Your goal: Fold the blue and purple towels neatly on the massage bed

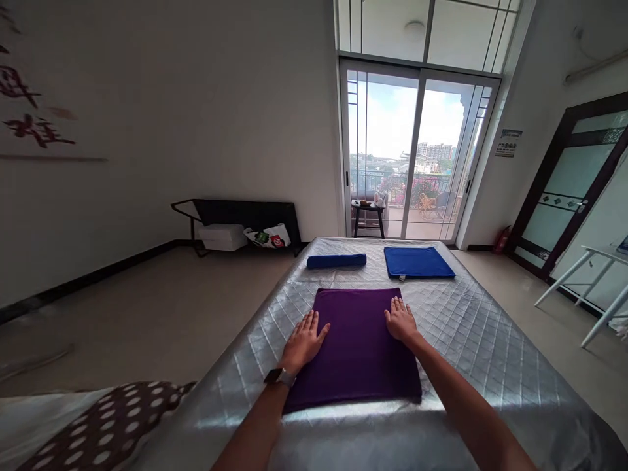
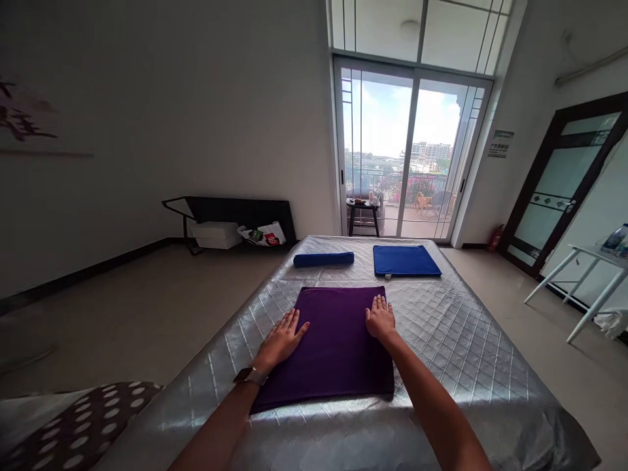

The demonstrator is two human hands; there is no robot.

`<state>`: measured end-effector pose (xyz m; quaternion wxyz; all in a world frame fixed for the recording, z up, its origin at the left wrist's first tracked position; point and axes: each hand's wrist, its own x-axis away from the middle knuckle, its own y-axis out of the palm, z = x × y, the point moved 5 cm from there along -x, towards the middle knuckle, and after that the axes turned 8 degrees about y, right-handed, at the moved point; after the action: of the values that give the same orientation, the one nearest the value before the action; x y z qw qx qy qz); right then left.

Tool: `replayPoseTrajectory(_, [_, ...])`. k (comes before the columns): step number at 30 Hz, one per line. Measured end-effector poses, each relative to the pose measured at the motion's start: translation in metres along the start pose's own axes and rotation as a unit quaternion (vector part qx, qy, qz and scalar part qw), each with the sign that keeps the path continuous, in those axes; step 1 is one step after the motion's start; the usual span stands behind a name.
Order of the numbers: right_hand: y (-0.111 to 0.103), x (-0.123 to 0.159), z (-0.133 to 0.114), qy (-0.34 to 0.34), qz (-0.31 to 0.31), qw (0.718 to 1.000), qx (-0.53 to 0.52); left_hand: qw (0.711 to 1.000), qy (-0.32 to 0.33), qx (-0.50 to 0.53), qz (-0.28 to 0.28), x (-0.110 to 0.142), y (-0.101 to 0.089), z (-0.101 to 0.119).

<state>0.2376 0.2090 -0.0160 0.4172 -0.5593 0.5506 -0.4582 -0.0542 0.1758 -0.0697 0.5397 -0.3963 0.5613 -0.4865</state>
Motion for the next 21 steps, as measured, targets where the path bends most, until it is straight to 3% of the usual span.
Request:
replayPoseTrajectory(5, [-0.013,-0.042,-0.007,0.005,-0.005,1.0,-0.022,1.0,0.007,-0.007,0.0,0.002,0.004,-0.002])
replayPoseTrajectory(9, [-0.001,-0.056,-0.003,0.011,-0.008,1.0,-0.027,1.0,0.015,-0.004,-0.004,0.005,0.007,-0.007])
replayPoseTrajectory(12, [0.01,-0.061,0.001,0.016,0.009,0.999,-0.035,0.999,-0.005,-0.008,-0.051,-0.001,0.006,-0.012])
replayPoseTrajectory(15, [0.016,-0.064,0.002,0.014,0.019,0.999,-0.037,0.997,-0.026,-0.014,-0.077,-0.026,-0.001,-0.006])
replayPoseTrajectory(18, [0.018,-0.064,0.001,0.015,0.02,0.999,-0.035,0.999,0.021,-0.007,-0.049,-0.063,-0.003,0.017])
replayPoseTrajectory(21, [0.015,-0.063,0.0,0.017,0.019,0.999,-0.036,0.996,0.075,0.014,-0.043,-0.093,0.007,0.041])
